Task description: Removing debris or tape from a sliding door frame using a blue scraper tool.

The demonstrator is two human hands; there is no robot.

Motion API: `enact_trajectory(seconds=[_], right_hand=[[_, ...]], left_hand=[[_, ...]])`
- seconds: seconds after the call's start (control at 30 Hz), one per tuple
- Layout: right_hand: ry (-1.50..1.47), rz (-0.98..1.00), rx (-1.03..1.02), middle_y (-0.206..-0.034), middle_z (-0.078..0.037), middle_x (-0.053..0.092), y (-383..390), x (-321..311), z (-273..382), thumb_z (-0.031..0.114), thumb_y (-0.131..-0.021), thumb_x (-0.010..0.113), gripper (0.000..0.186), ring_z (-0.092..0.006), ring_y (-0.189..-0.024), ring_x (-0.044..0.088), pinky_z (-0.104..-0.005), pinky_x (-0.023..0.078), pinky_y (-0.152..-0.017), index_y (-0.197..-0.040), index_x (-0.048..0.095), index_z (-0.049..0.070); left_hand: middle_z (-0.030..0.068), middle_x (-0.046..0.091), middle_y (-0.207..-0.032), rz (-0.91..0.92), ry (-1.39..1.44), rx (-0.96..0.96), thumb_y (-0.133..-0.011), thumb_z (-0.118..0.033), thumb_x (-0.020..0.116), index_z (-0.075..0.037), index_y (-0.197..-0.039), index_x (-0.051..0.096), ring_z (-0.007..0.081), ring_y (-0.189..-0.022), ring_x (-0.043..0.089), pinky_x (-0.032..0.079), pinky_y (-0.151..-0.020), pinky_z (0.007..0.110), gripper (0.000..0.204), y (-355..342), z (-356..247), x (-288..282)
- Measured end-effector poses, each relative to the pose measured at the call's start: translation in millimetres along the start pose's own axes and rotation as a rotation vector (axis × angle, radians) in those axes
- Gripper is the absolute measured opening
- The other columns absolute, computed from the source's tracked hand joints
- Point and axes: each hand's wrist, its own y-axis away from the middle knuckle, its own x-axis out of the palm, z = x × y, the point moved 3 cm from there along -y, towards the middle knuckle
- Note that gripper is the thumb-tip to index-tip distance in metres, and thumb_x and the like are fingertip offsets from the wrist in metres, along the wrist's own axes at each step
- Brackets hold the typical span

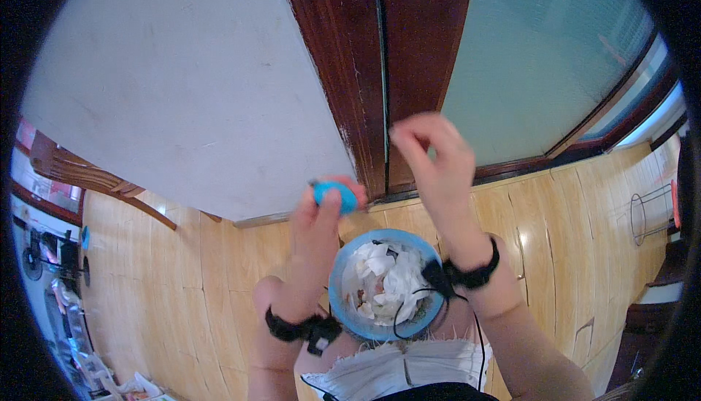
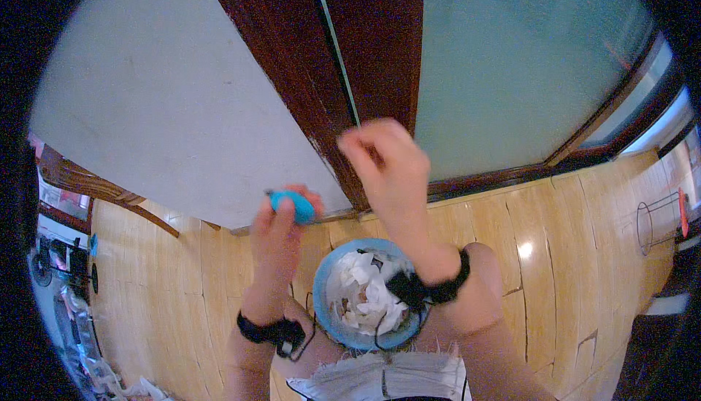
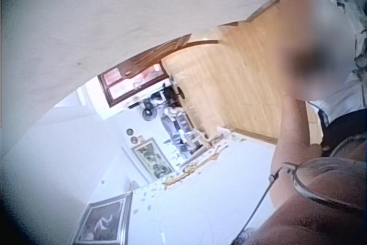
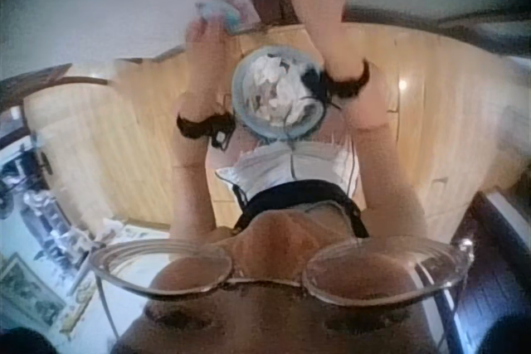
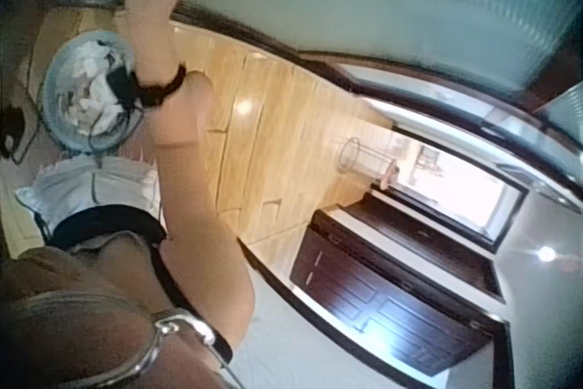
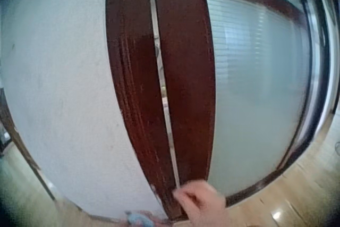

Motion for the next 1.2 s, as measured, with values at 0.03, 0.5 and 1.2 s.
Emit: enact_trajectory(seconds=[0.03, 0.5, 1.2], right_hand=[[0.027, -0.006, 0.039, -0.077, -0.01, 0.064, -16.8, 12.0, -3.5, 0.01, -0.079, 0.068, 0.01, -0.0131, -0.069, 0.059, -0.0258, 0.047, -0.062, -0.081, 0.067, 0.001], [-0.51, 0.249, 0.34, -0.095, -0.012, 0.068, -11.5, 57.2, -14.4, 0.015, -0.084, 0.064, 0.032, -0.0095, -0.082, 0.06, -0.0257, 0.049, -0.073, -0.112, 0.061, 0.0], [0.227, -0.136, -0.337, -0.086, -0.014, 0.061, -39.1, 55.1, -3.8, 0.002, -0.075, 0.064, 0.027, -0.0304, -0.071, 0.061, -0.0357, 0.051, -0.06, -0.102, 0.059, 0.001]], left_hand=[[0.0097, 0.062, -0.096, -0.067, -0.18, 0.128, -0.094, -0.02, 0.051, 0.0, -0.109, 0.051, 0.0177, -0.087, 0.059, 0.047, -0.081, 0.031, 0.025, -13.8, -13.1, 1.6], [0.0098, 0.051, -0.089, -0.152, -0.364, 0.37, -0.094, -0.02, 0.05, 0.0, -0.102, 0.051, 0.0162, -0.084, 0.05, 0.042, -0.076, 0.029, 0.021, -91.1, -13.9, 22.5], [0.0161, 0.04, -0.104, -0.204, -0.914, 0.746, -0.082, -0.008, 0.061, 0.001, -0.11, 0.042, 0.0283, -0.096, 0.044, 0.036, -0.088, 0.037, 0.034, -104.1, -62.4, 7.0]])
